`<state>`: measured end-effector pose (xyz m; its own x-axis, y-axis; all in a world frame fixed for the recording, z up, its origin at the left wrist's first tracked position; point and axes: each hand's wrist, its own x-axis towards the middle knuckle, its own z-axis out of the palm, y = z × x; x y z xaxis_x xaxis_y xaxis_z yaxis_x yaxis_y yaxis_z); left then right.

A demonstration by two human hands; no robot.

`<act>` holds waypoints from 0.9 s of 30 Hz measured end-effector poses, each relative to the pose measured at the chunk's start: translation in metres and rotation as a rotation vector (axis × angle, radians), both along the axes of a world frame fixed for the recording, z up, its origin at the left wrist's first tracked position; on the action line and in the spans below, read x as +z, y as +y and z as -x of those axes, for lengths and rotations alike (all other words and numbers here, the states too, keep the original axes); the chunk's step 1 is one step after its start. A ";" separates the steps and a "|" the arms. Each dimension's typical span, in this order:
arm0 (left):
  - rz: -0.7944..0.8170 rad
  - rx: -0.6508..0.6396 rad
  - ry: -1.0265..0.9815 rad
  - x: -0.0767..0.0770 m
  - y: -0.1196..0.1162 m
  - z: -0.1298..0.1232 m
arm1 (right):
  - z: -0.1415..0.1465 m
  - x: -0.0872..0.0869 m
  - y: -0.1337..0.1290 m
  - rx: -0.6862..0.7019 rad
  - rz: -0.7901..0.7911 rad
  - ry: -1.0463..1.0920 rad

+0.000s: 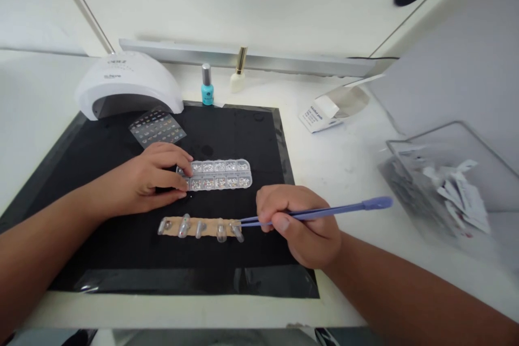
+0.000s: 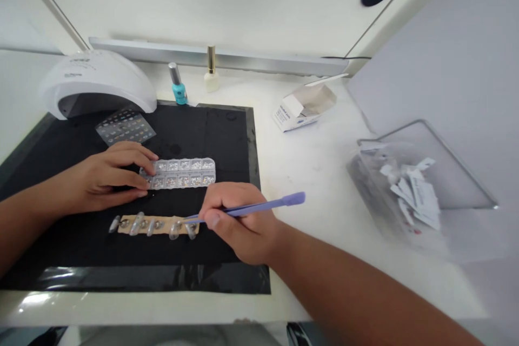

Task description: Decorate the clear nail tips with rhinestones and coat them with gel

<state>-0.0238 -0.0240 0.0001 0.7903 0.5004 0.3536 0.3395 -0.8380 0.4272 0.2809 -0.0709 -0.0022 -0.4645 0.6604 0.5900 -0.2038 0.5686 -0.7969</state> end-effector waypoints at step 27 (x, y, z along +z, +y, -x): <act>0.211 0.273 -0.135 0.041 -0.007 -0.028 | 0.006 0.003 -0.006 -0.016 -0.062 -0.068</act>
